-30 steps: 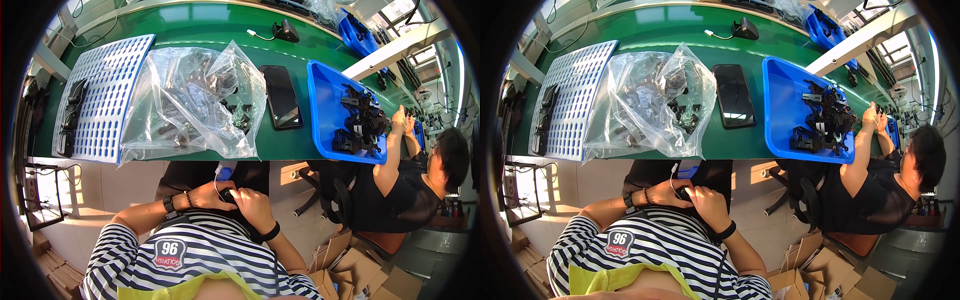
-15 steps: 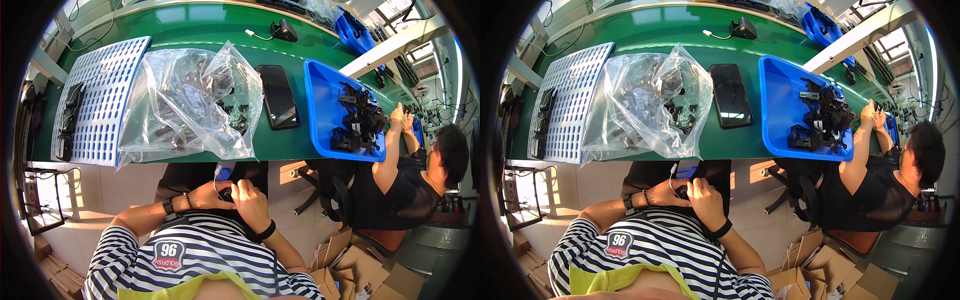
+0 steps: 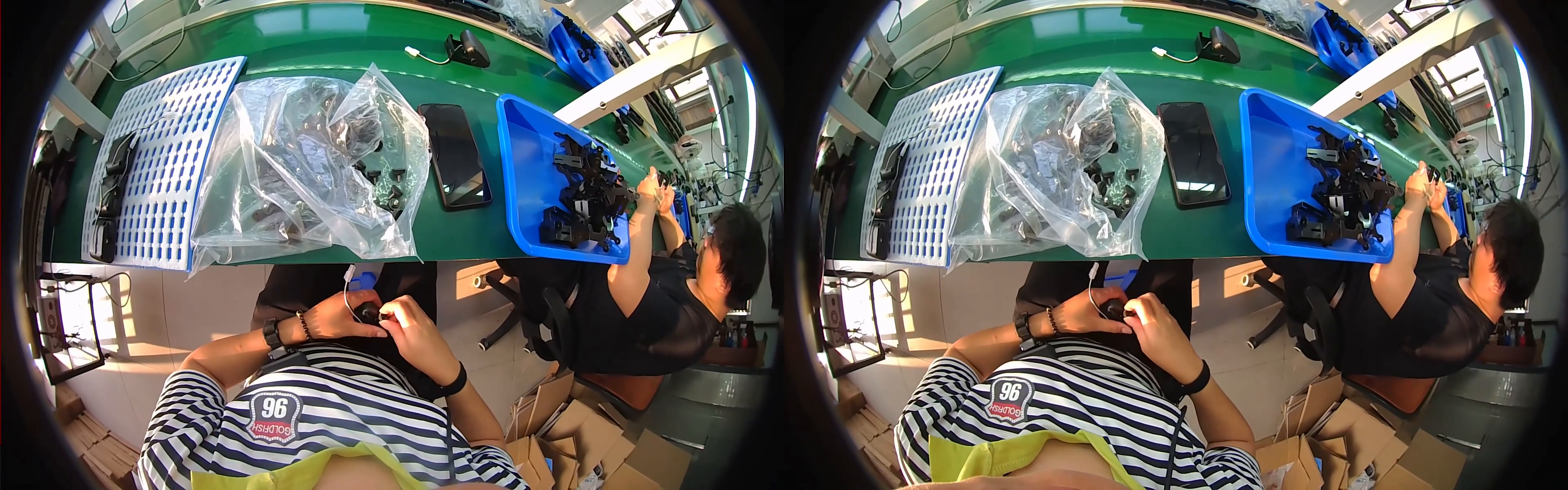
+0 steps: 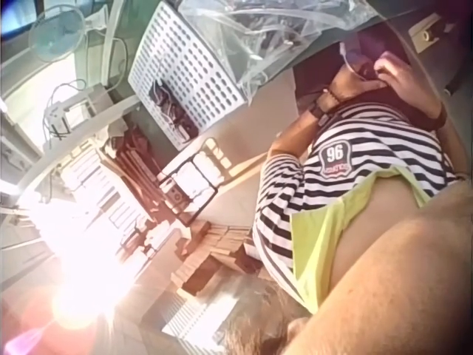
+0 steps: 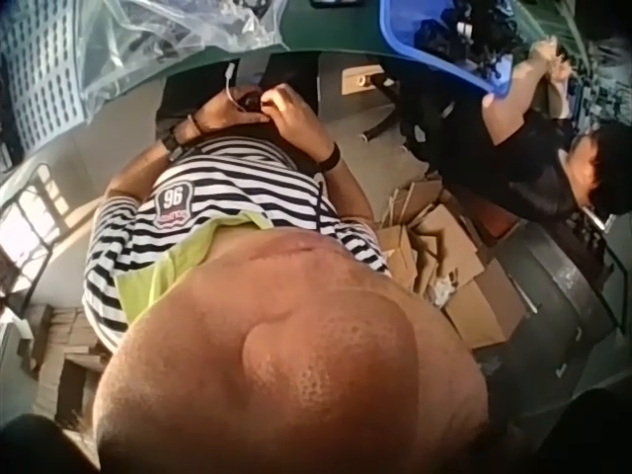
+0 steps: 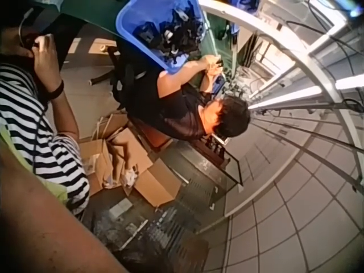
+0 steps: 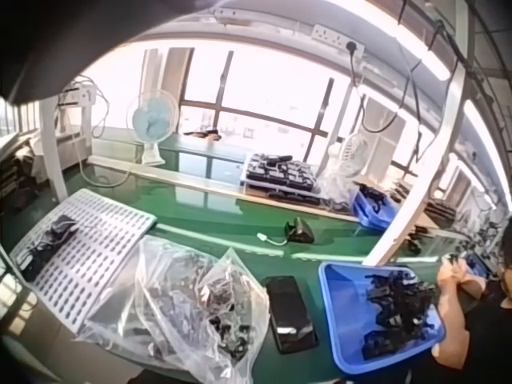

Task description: Assembling small electronic components at a manual workstation.

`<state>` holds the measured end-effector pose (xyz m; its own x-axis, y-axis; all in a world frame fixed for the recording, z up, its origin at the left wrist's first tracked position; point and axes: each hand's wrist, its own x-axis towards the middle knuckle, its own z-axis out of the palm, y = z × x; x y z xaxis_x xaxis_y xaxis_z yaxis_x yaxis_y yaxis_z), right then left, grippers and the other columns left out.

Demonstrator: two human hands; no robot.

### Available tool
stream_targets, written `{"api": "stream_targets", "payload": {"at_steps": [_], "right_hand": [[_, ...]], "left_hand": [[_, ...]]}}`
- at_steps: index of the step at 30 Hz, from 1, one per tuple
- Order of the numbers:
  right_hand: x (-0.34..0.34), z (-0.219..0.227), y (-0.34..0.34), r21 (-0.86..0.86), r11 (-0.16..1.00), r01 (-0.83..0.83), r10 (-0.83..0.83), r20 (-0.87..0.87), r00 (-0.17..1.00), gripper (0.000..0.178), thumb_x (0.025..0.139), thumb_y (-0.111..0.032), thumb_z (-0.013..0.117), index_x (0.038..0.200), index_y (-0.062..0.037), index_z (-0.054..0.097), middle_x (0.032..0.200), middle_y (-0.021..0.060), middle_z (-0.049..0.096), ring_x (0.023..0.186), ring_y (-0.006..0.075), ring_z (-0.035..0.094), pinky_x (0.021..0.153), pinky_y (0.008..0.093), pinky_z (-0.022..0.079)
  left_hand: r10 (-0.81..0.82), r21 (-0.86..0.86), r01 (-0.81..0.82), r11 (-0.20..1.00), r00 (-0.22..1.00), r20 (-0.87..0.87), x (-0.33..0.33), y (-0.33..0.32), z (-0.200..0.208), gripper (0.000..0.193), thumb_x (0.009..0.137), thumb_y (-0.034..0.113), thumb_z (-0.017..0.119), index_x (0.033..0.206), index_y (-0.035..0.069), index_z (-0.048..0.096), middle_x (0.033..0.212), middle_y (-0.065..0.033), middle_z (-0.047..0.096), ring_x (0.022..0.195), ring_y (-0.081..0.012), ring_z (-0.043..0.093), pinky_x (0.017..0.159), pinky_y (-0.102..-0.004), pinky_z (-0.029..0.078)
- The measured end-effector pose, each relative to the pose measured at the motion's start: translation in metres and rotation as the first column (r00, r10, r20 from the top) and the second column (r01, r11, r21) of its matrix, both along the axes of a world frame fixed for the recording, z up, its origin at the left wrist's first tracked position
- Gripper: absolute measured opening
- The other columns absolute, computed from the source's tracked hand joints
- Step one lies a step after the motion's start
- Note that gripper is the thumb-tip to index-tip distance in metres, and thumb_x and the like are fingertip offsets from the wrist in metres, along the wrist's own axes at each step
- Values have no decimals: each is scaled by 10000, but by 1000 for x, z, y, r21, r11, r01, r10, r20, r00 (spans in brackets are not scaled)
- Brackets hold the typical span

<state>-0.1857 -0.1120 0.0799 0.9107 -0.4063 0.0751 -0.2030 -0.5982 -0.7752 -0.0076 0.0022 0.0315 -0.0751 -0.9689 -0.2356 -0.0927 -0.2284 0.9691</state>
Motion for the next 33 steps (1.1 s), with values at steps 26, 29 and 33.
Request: {"api": "stream_targets", "payload": {"at_steps": [26,29,33], "right_hand": [[-3,16,4,-251,966,-56,-17,-281,960,232,966,-255,644,958,-36,569,908,132,616,801,333,655,683,423,530],[-5,12,3,-201,978,-59,24,-174,984,259,964,-284,643,933,-37,573,869,125,617,765,332,657,660,423,531],[-3,7,4,-274,955,-116,43,-259,965,287,977,-310,625,910,-35,573,835,122,614,730,302,656,649,393,536]], "left_hand": [[-28,-75,31,997,999,45,-2,-1,4,433,830,294,842,1121,51,633,930,-79,678,873,-148,644,799,-309,515],[-45,-43,48,998,997,64,-1,-3,8,430,831,299,840,1119,53,635,939,-74,680,882,-149,645,809,-310,515],[-50,-57,54,997,995,83,-1,-3,12,426,832,301,837,1113,52,636,944,-68,678,887,-147,645,816,-310,515]]}}
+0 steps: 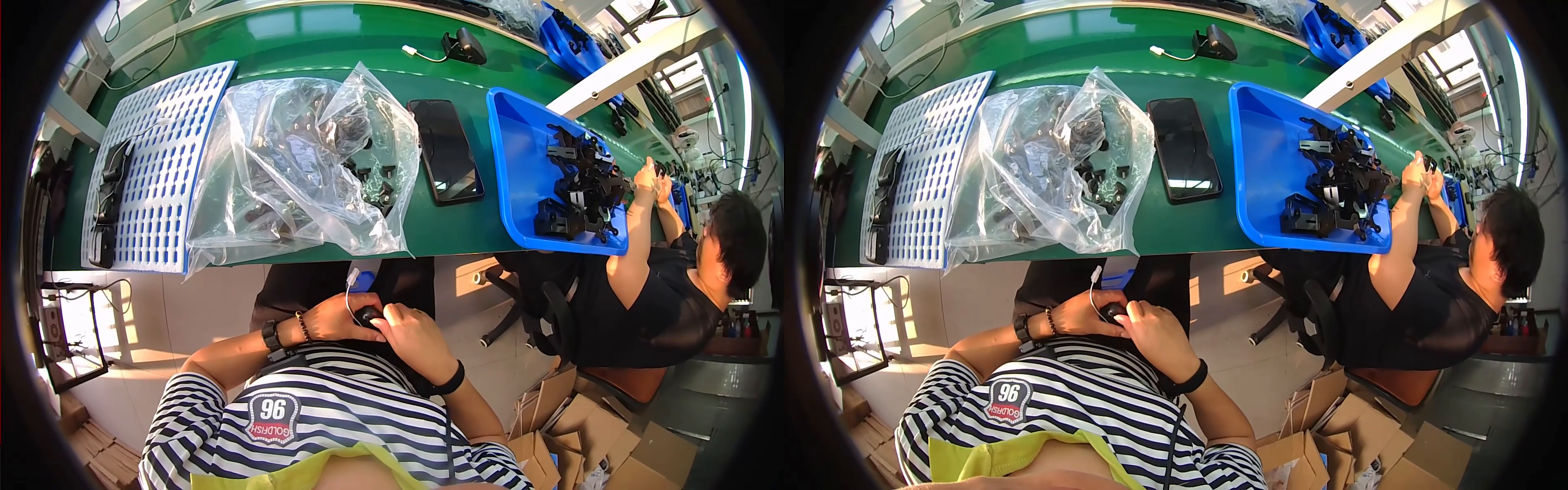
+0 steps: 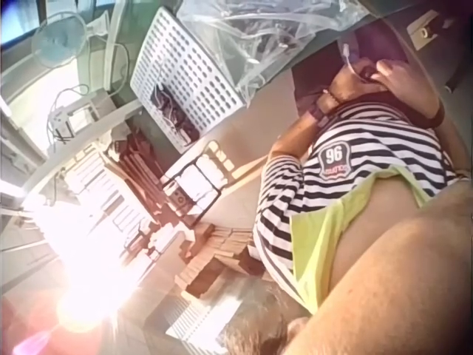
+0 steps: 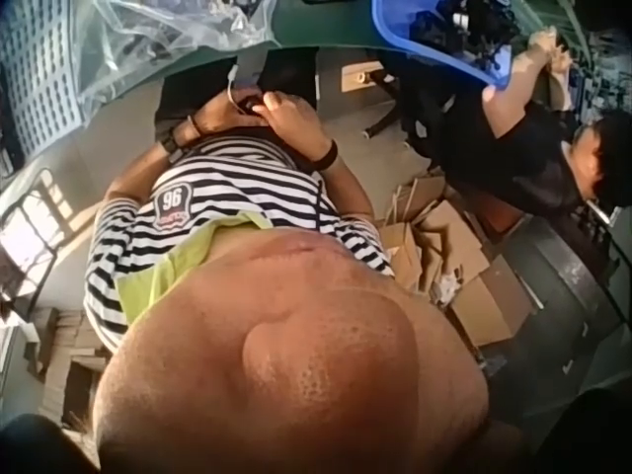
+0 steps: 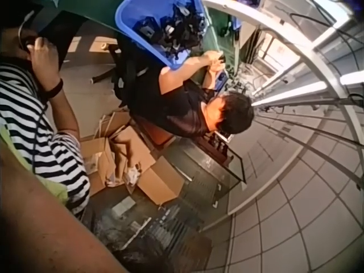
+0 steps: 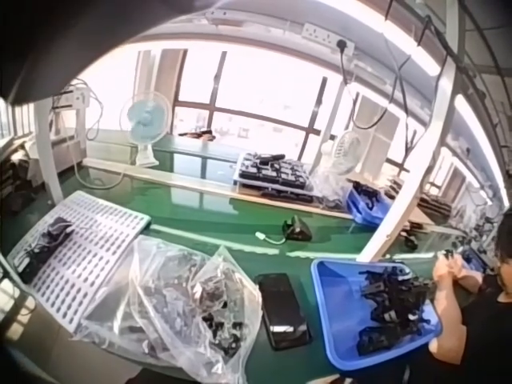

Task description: Assembling small electronic components at a manual workstation.

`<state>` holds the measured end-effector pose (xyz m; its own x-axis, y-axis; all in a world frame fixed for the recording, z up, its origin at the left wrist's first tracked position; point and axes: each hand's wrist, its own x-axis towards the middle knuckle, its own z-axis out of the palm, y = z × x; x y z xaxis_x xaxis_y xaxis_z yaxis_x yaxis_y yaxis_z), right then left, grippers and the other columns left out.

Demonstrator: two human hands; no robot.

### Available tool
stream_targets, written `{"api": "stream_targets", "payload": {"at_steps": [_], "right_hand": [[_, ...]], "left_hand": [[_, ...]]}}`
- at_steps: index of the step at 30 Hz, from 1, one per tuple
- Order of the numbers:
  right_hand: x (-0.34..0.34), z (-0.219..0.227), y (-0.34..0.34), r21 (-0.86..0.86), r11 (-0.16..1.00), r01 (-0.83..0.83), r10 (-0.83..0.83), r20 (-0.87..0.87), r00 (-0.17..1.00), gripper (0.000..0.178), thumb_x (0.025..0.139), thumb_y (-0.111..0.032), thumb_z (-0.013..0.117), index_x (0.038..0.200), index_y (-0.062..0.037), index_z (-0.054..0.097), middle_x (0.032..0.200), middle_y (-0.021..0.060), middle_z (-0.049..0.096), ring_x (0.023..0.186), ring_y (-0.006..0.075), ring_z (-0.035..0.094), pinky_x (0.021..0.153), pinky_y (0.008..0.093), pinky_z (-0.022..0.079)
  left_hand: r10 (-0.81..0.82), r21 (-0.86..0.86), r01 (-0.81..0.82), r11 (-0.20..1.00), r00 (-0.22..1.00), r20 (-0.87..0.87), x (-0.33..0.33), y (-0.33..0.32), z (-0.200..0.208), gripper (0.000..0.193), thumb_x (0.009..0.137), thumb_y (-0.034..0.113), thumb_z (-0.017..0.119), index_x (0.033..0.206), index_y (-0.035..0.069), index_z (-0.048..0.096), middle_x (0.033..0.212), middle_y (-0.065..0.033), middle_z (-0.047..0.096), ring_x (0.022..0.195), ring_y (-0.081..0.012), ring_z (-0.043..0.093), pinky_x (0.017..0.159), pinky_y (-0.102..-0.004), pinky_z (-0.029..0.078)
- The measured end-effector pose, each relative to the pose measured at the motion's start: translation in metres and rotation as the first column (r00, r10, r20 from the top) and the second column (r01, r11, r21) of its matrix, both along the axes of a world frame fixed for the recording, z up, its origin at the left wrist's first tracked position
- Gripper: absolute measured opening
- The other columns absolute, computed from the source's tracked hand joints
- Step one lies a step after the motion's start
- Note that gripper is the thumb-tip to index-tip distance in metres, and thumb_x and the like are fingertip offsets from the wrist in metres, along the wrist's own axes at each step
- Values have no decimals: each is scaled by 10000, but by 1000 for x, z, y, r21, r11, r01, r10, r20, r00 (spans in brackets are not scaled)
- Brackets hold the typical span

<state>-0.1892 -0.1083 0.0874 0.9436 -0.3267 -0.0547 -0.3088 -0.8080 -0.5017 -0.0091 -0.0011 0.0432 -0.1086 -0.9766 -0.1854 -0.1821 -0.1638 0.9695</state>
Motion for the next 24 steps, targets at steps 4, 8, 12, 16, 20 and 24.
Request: {"api": "stream_targets", "payload": {"at_steps": [4,8,12,16,20,24], "right_hand": [[0,10,0,-25,999,47,-48,-43,998,273,975,-293,629,927,-31,571,870,134,619,747,326,657,653,405,536],[-1,7,-1,65,998,26,-30,53,998,266,975,-288,629,937,-31,572,895,139,626,762,343,660,650,417,536],[-3,5,-2,35,999,15,-13,-54,998,261,977,-284,629,945,-30,575,893,138,622,769,342,659,651,424,533],[0,16,-4,70,997,43,-42,-10,999,262,971,-282,639,949,-28,577,886,138,625,782,345,659,652,432,527],[-1,6,-4,72,997,34,-30,-53,998,277,961,-294,655,945,-29,575,876,138,635,788,345,659,650,435,520],[-2,13,-5,86,994,73,-70,-35,997,287,956,-303,661,935,-32,569,866,138,644,776,344,656,647,434,516]], "left_hand": [[2,7,-2,1000,999,-50,-2,1,-4,437,827,315,837,1112,52,635,947,-67,676,886,-151,647,814,-309,515],[2,39,0,999,998,-59,1,1,-9,447,824,322,840,1116,52,636,953,-72,682,894,-151,651,818,-310,516],[-13,20,13,1000,1000,-1,1,0,-2,453,825,331,840,1121,54,638,962,-69,688,902,-149,653,824,-311,518],[-12,63,15,998,998,-54,1,0,-1,449,829,334,838,1118,55,637,963,-69,690,901,-147,652,824,-310,518],[-5,50,7,999,999,-38,1,1,-4,445,834,334,834,1121,56,639,959,-67,688,896,-149,652,820,-310,518],[-5,32,6,999,999,-45,0,0,-2,439,839,332,832,1121,56,639,952,-67,690,896,-149,652,817,-310,518]]}}
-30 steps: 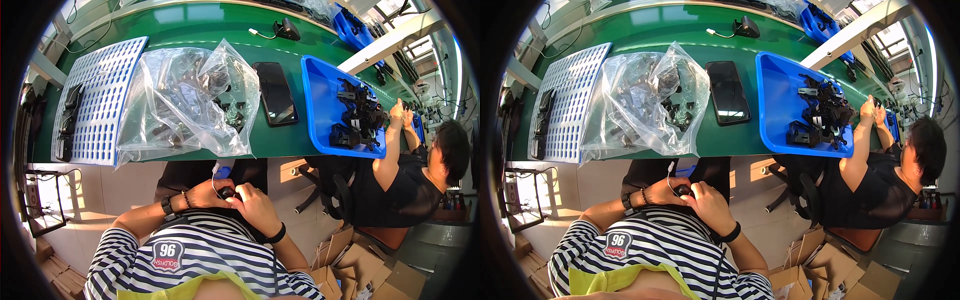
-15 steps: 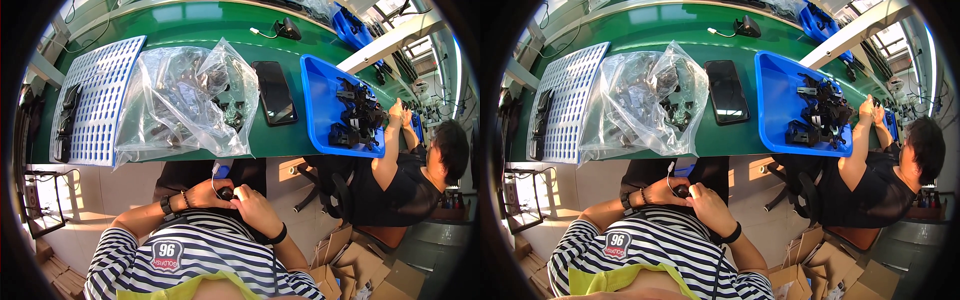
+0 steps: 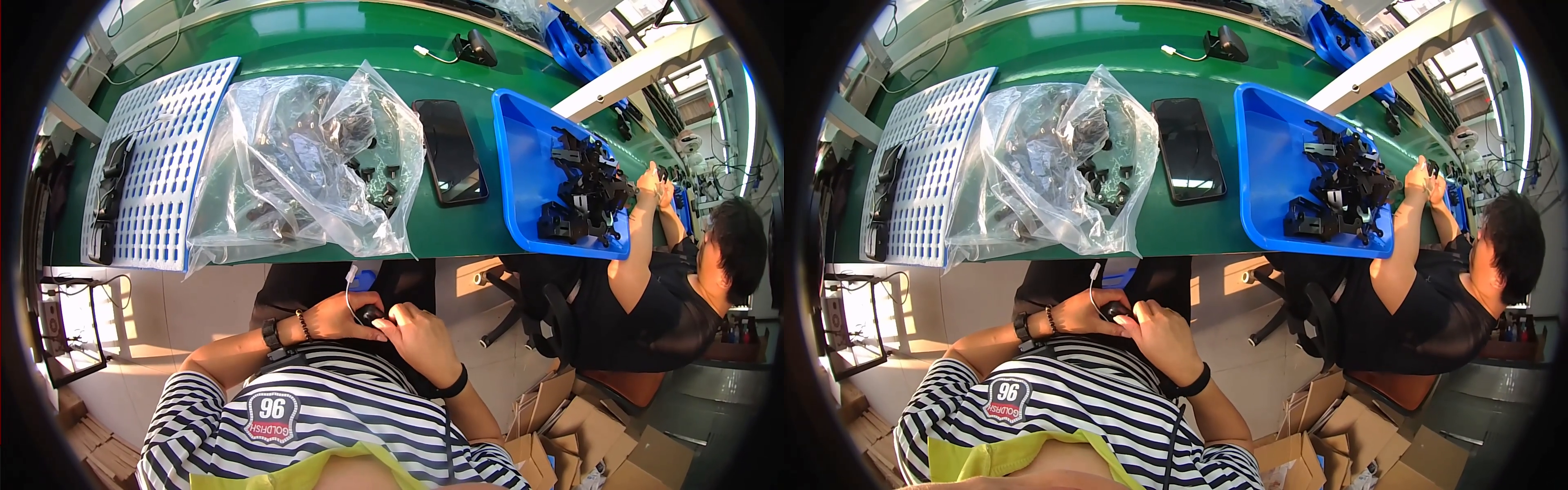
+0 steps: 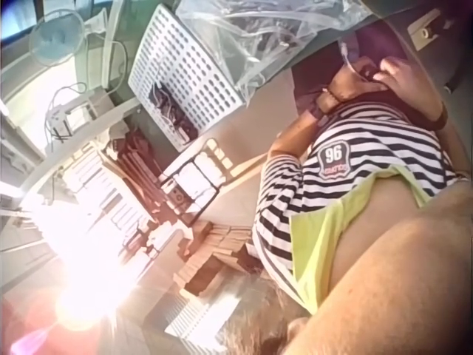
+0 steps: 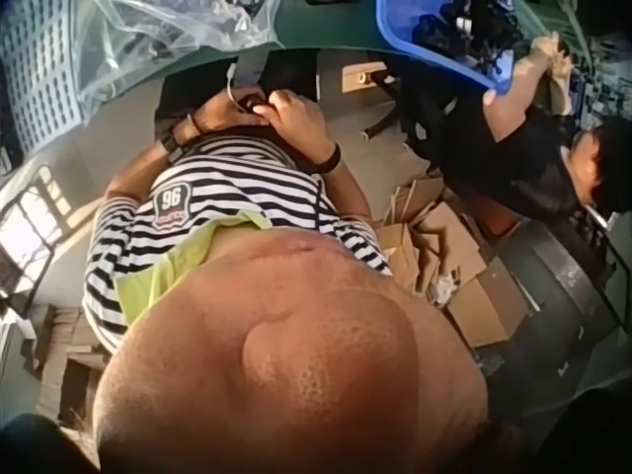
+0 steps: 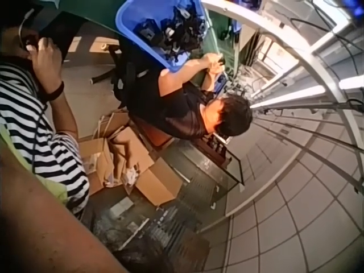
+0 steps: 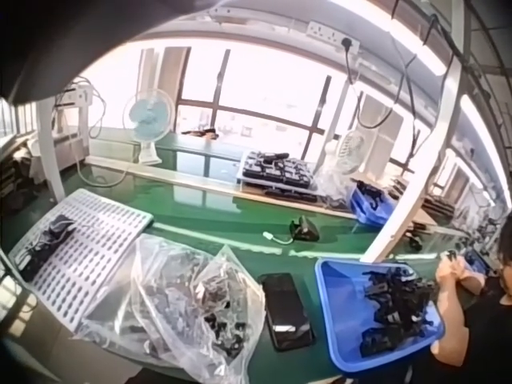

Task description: Assembling small electronic components at a manual workstation.

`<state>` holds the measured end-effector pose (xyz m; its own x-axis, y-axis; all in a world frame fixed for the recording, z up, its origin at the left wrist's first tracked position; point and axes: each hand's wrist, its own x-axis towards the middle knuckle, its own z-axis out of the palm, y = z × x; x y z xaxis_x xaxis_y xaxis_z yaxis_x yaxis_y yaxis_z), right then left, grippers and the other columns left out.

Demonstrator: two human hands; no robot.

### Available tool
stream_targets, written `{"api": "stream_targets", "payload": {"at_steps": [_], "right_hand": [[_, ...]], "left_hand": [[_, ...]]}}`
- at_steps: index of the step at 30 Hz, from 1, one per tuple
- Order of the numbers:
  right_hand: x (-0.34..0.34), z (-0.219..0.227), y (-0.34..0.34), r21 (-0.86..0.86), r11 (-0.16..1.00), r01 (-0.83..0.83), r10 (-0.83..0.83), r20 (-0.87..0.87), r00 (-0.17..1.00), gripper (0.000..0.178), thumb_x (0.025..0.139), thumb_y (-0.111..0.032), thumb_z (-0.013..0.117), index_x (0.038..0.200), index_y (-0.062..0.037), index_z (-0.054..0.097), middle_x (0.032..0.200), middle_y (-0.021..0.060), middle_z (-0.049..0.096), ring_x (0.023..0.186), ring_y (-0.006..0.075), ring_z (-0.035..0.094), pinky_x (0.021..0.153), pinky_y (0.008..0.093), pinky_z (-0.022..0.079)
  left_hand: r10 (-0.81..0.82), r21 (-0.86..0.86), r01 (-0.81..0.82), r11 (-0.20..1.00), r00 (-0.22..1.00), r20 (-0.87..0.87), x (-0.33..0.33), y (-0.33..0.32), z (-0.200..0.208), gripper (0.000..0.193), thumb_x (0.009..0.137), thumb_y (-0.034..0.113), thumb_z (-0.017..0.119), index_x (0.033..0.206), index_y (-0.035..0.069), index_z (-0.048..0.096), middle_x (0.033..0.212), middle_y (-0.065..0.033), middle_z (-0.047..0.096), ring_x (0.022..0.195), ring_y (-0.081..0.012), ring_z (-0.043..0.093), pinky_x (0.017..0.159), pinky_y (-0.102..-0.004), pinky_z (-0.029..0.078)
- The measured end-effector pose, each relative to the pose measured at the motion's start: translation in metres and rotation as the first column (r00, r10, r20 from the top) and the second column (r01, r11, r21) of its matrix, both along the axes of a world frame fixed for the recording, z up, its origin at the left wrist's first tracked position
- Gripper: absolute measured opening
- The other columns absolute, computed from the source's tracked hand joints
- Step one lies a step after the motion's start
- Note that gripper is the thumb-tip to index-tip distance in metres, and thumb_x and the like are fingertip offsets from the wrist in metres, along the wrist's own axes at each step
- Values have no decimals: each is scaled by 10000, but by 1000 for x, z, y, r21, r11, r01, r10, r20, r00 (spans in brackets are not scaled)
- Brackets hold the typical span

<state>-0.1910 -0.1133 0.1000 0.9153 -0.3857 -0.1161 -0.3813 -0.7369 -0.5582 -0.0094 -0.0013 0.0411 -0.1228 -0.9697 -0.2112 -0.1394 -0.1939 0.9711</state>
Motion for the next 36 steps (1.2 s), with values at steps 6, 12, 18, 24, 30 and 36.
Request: {"api": "stream_targets", "payload": {"at_steps": [6,12,18,24,30,36], "right_hand": [[0,-7,0,60,997,-53,51,19,998,315,976,-324,627,951,-15,569,866,148,645,763,340,659,688,433,522],[-2,-8,-1,69,997,-29,23,90,996,267,963,-280,644,955,-23,571,845,140,638,749,354,646,680,443,516],[-1,-17,-1,1,1000,-2,2,28,1000,251,963,-268,649,931,-29,582,791,124,628,703,363,632,660,447,511],[1,-12,0,57,998,40,-44,67,997,261,961,-270,657,906,-26,580,827,145,651,712,366,644,635,452,505],[-4,-4,-4,73,995,69,-75,83,994,270,961,-276,658,904,-26,575,848,154,660,725,358,651,637,451,503],[-6,-19,-3,103,992,71,-74,21,997,284,957,-283,663,901,-19,573,833,151,655,712,363,642,633,452,501]], "left_hand": [[-18,22,16,1000,999,48,-1,0,-2,445,836,333,835,1126,57,640,934,-69,690,888,-151,651,808,-309,519],[-1,16,0,1000,1000,12,-1,-2,-4,451,836,334,834,1132,56,639,939,-70,687,887,-152,650,806,-308,518],[11,41,-11,999,1000,-15,-1,-2,0,443,837,315,834,1138,57,637,959,-71,685,892,-154,649,815,-307,516],[3,66,-5,998,1000,27,-3,-3,4,451,832,319,839,1138,57,637,961,-68,685,897,-152,648,820,-305,513],[-19,61,17,998,999,27,-4,-8,2,463,823,331,844,1129,53,636,966,-67,686,902,-151,647,827,-307,514],[-19,70,13,997,996,91,-4,-6,2,461,822,325,844,1134,55,637,958,-67,687,887,-157,651,817,-311,520]]}}
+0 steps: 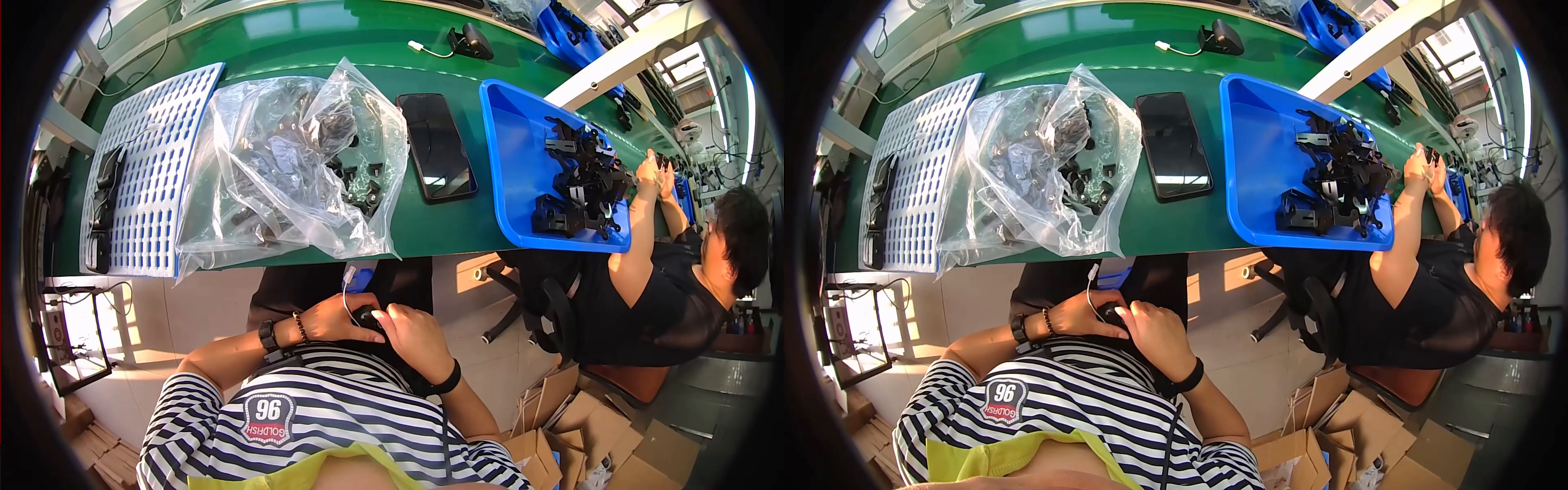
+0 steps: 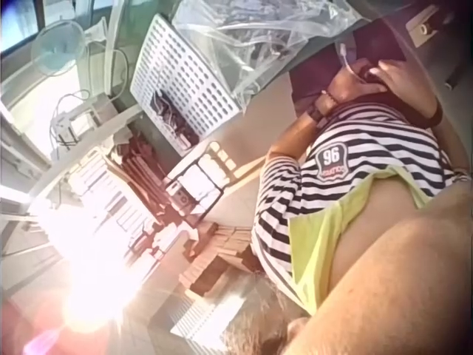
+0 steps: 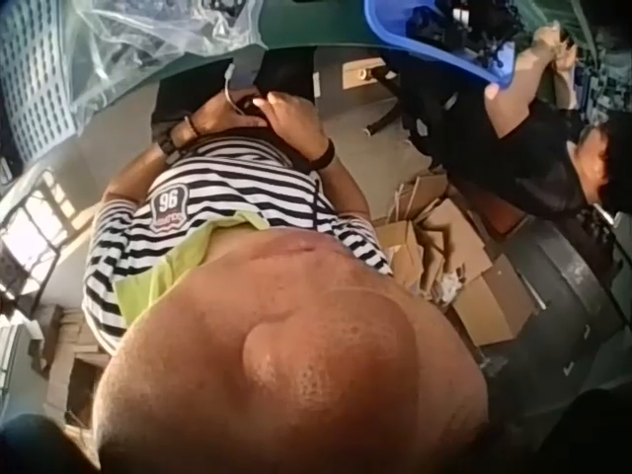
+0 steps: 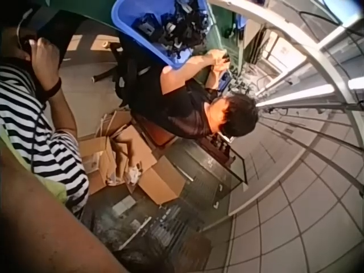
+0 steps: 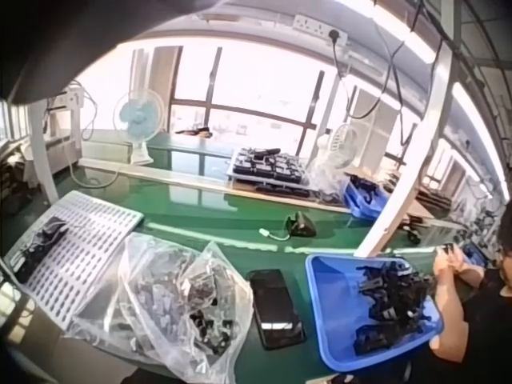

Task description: Assembling small electronic components at a manual workstation.

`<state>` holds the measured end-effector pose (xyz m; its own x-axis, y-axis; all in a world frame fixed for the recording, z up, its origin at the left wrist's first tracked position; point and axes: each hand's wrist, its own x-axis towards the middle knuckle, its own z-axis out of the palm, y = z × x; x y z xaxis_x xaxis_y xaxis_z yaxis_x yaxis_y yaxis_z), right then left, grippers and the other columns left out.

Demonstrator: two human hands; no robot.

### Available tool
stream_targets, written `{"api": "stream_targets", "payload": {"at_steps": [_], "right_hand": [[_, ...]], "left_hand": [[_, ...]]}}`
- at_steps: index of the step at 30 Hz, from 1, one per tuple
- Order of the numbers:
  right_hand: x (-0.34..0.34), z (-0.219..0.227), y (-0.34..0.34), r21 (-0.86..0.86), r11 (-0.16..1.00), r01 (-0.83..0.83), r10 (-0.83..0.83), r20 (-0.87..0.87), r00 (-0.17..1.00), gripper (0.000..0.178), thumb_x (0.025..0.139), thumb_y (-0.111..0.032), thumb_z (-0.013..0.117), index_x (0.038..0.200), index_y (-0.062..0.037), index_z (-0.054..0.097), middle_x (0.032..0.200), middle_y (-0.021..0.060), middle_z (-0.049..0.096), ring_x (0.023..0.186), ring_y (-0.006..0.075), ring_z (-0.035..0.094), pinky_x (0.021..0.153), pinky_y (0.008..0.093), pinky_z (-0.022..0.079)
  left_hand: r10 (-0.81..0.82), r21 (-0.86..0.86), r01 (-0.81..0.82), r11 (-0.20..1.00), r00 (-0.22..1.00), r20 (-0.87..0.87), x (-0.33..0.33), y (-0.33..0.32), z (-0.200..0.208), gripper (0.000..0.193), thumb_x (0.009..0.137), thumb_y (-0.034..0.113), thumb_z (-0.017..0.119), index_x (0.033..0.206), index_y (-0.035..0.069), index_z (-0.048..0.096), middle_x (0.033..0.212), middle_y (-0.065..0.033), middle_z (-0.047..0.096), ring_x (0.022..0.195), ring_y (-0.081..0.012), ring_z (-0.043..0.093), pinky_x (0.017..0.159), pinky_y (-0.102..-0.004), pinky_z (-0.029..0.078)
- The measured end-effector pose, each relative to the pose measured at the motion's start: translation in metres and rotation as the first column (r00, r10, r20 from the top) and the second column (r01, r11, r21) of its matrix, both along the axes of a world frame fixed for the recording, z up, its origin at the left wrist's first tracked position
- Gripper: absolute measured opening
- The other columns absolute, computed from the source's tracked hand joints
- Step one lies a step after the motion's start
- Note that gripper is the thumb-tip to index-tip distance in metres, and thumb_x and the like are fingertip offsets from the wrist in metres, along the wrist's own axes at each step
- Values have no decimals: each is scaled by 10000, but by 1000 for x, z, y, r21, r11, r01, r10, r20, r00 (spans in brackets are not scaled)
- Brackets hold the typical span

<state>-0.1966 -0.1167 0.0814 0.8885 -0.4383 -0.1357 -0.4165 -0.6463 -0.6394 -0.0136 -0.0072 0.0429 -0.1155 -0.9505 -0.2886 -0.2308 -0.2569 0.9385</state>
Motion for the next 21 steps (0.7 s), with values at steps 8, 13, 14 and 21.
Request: {"api": "stream_targets", "payload": {"at_steps": [8,13,14,21], "right_hand": [[3,5,-2,75,997,-13,21,-98,995,263,944,-253,680,949,-14,570,909,144,635,826,358,643,709,449,501],[1,8,-5,95,995,-7,-5,119,993,268,928,-241,704,1004,-14,584,968,126,610,886,334,631,767,435,496],[0,8,-5,93,996,-6,-5,119,993,268,928,-241,704,1004,-14,584,968,126,610,886,334,631,767,435,496],[4,-3,4,116,992,44,-67,205,976,246,925,-209,703,1037,-20,594,954,124,605,887,329,628,768,419,500]], "left_hand": [[1,12,-1,1000,1000,-23,0,1,-2,480,832,371,828,1135,54,635,957,-75,687,893,-164,651,822,-314,517],[6,-10,-7,1000,999,-53,0,1,-1,481,835,371,823,1147,58,635,954,-77,682,896,-166,648,820,-317,513],[10,1,-10,1000,998,-57,0,1,0,479,834,364,824,1149,58,634,954,-76,681,896,-167,647,818,-318,513],[21,-18,-23,1000,997,-74,-2,3,-1,477,829,346,828,1151,55,631,967,-87,682,908,-185,651,814,-332,514]]}}
